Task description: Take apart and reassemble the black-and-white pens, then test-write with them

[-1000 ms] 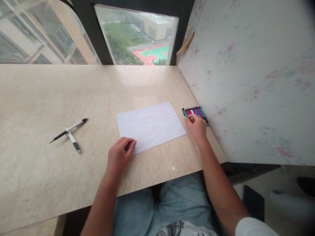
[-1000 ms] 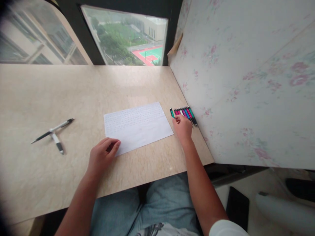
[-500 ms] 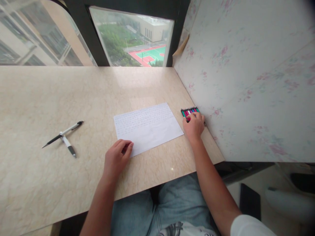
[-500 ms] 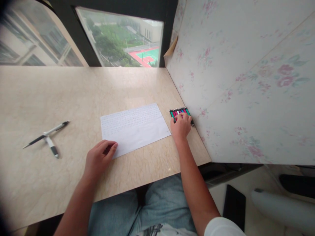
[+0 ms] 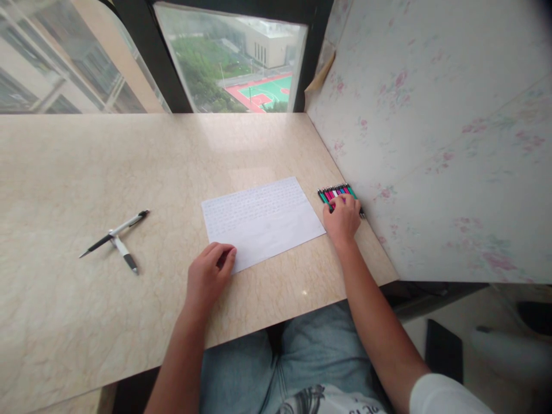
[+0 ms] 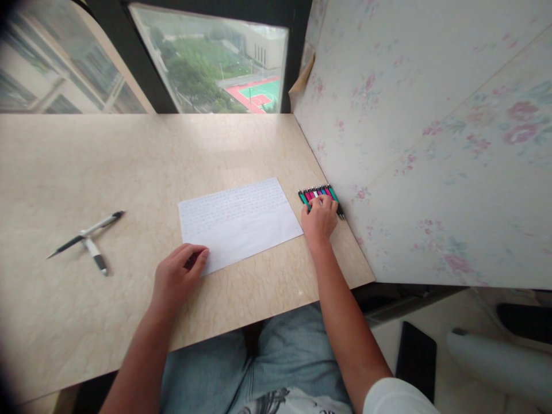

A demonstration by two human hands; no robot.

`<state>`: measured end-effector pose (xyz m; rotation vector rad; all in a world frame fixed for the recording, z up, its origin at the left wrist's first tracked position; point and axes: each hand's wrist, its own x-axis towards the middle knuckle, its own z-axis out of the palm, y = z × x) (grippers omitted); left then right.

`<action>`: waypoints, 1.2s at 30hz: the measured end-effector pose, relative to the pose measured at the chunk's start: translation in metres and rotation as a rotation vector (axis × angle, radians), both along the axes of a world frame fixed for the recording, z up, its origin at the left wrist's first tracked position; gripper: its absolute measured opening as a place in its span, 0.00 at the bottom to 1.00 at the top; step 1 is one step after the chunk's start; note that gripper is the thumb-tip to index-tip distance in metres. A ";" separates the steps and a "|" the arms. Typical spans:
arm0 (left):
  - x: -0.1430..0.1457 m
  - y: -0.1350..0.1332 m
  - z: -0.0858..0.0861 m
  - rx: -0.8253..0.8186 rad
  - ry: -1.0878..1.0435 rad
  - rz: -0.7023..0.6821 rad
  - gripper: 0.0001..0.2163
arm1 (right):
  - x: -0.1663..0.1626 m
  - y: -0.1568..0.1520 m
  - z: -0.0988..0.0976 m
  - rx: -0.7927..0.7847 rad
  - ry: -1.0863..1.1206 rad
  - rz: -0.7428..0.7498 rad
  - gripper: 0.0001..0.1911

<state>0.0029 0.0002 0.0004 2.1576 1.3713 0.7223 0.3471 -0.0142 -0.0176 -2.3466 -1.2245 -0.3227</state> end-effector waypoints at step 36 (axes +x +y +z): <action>-0.094 0.024 0.024 0.219 0.302 0.826 0.11 | -0.151 0.002 0.003 -0.177 0.086 0.794 0.16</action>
